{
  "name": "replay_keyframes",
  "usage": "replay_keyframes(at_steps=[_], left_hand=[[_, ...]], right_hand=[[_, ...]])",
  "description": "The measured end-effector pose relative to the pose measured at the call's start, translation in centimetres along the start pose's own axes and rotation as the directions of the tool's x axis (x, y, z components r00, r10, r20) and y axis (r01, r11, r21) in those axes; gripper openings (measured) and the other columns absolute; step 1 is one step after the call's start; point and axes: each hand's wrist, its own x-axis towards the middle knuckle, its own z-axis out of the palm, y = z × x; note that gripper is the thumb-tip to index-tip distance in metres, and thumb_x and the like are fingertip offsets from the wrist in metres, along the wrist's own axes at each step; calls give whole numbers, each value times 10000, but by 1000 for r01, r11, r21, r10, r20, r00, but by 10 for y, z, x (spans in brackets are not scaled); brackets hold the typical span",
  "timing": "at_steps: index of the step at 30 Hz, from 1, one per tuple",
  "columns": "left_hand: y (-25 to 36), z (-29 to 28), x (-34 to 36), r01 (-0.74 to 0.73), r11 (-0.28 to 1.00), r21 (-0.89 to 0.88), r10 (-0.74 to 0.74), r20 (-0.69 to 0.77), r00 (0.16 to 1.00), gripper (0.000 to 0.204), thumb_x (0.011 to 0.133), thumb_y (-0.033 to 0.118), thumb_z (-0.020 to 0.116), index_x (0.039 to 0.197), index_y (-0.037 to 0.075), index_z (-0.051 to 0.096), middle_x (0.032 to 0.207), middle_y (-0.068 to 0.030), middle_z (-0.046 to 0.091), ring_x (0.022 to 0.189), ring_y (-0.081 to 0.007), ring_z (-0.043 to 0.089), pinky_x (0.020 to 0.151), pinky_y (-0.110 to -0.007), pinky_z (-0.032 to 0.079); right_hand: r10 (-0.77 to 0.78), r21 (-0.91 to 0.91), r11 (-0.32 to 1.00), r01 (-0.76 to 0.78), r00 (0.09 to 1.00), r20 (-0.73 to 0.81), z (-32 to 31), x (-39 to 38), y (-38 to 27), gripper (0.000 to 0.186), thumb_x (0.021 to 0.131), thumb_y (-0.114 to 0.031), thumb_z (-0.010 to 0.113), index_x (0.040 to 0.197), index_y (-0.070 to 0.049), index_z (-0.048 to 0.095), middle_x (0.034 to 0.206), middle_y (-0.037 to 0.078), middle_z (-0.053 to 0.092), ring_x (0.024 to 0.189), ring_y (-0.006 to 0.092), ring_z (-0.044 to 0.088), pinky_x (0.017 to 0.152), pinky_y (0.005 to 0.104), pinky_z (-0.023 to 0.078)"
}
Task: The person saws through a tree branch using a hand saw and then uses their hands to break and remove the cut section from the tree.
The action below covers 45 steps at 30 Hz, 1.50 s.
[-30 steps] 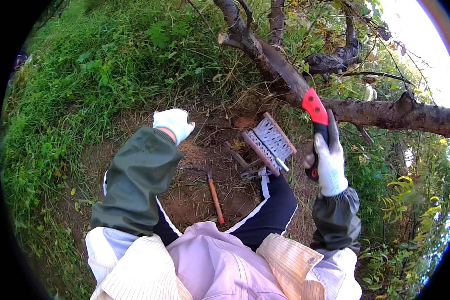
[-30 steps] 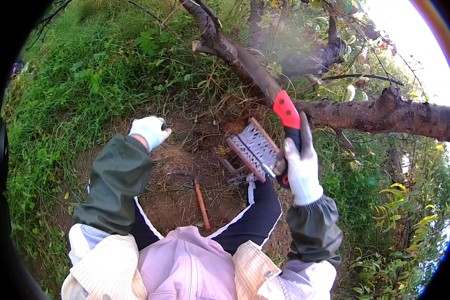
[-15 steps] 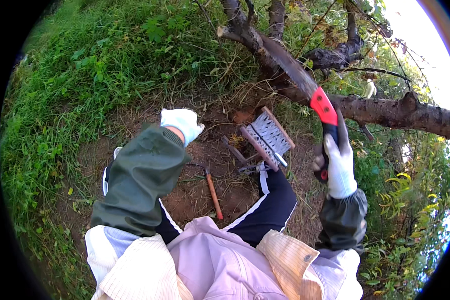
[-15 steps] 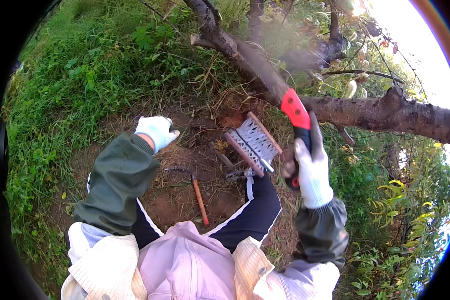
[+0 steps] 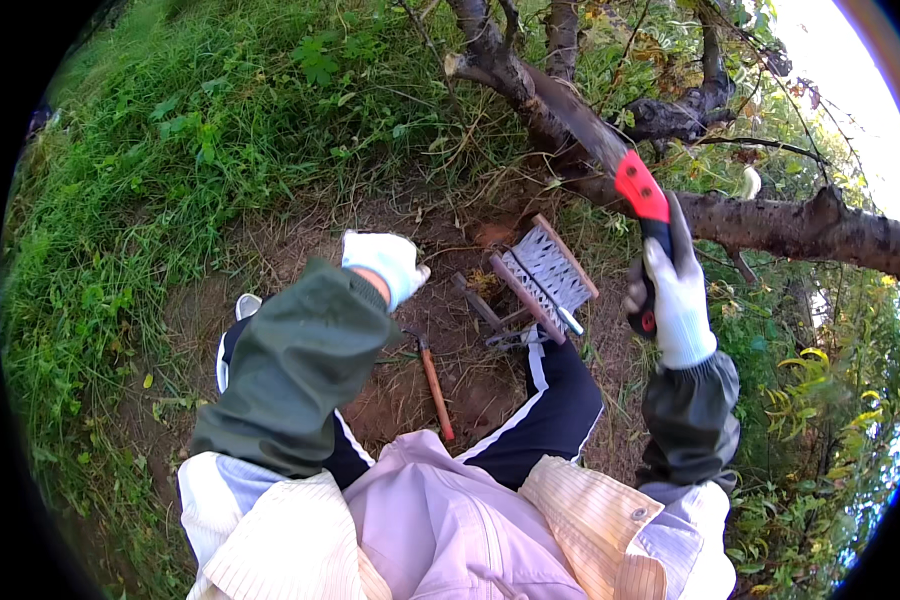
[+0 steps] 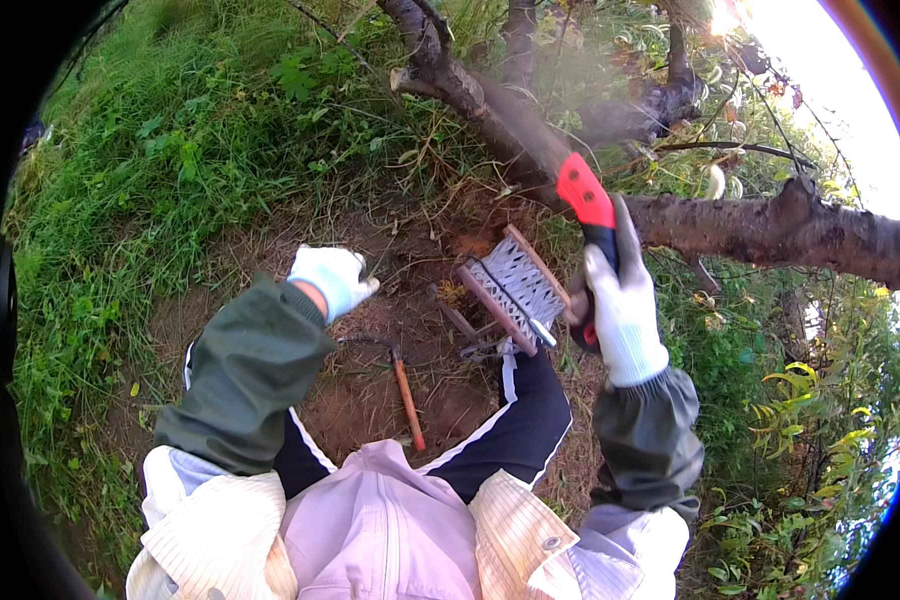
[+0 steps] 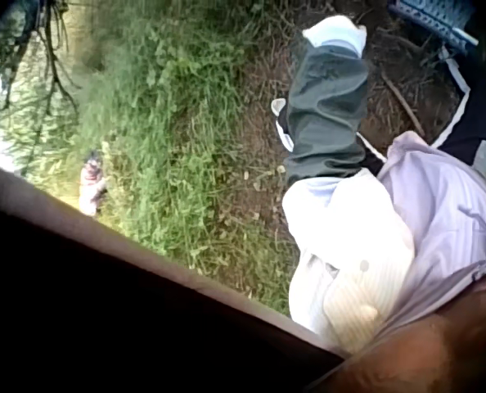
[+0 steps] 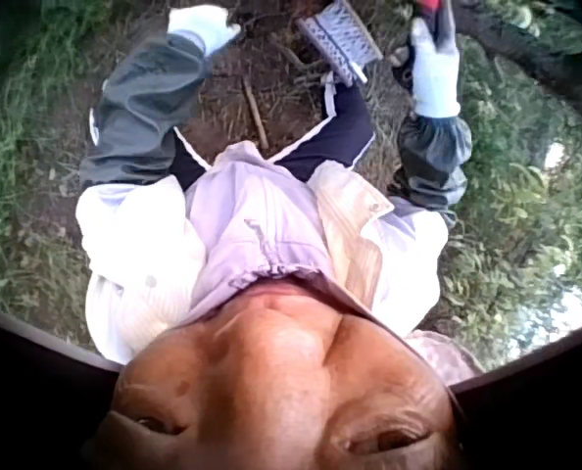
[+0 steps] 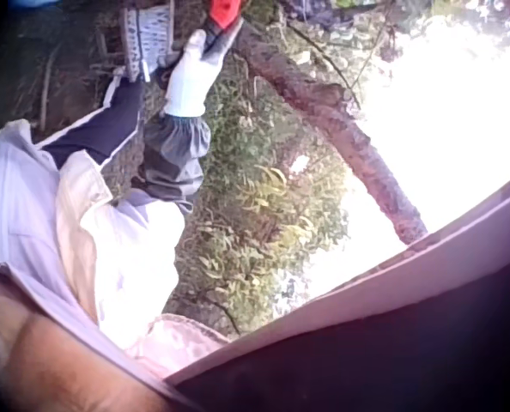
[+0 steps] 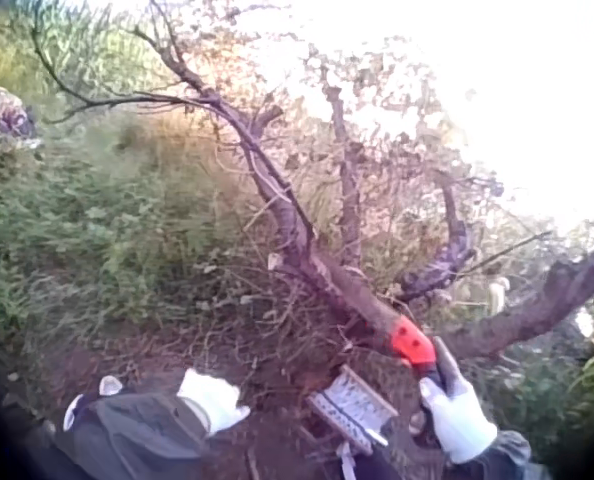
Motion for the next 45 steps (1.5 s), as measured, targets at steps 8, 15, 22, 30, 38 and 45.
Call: replay_keyframes(at_steps=[8, 15, 22, 30, 38, 45], left_hand=[[13, -4, 13, -60, 987, -151, 41, -125, 991, 799, 807, 753, 321, 1361, 188, 425, 1342, -141, 458, 1196, -293, 490, 1016, -518, 313], [-8, 7, 11, 59, 998, 24, -58, -24, 998, 446, 913, 492, 412, 1133, 166, 622, 1060, -106, 648, 1063, -303, 582, 999, -596, 298], [9, 14, 23, -17, 1000, 9, 19, -229, 973, 510, 874, 273, 534, 1362, 192, 407, 1133, -116, 621, 1098, -298, 567, 1003, -595, 313], [7, 37, 20, 47, 996, 73, -51, 53, 997, 526, 893, 244, 480, 1400, 215, 342, 1420, -105, 387, 1212, -274, 488, 1028, -633, 242], [47, 54, 26, -123, 981, 147, 127, -13, 992, 641, 877, 241, 506, 1442, 330, 219, 1430, -116, 373, 1196, -276, 499, 1056, -610, 199], [26, 44, 18, -80, 967, 240, 57, 101, 993, 456, 868, 309, 529, 1294, 154, 478, 1283, -86, 516, 1153, -272, 526, 1042, -630, 208]], right_hand=[[-42, 119, 992, 41, 999, 8, 49, 97, -2, 619, 924, -81, 499, 1455, -190, 201, 621, 13, 440, 486, 110, 437, 455, 277, 430], [4, 3, 1000, -4, 1000, -4, 5, -4, -4, 599, 914, -49, 448, 1455, -193, 234, 644, 8, 487, 474, 76, 456, 428, 232, 426], [-90, 267, 961, 67, 993, 73, 42, 77, 6, 635, 912, -63, 504, 1458, -191, 206, 793, 18, 494, 484, 95, 430, 453, 291, 430], [-151, -83, 985, 150, 989, -2, -9, 9, 26, 579, 930, -120, 479, 1450, -231, 248, 628, -6, 448, 464, 76, 419, 429, 229, 399], [-82, 118, 990, 82, 997, 1, 42, 74, 8, 642, 915, -94, 538, 1458, -185, 208, 656, 25, 481, 466, 102, 454, 445, 276, 438], [-150, -120, 982, 146, 989, -19, -26, -6, 20, 597, 908, -144, 514, 1446, -205, 262, 620, -1, 453, 439, 77, 420, 416, 223, 394]])
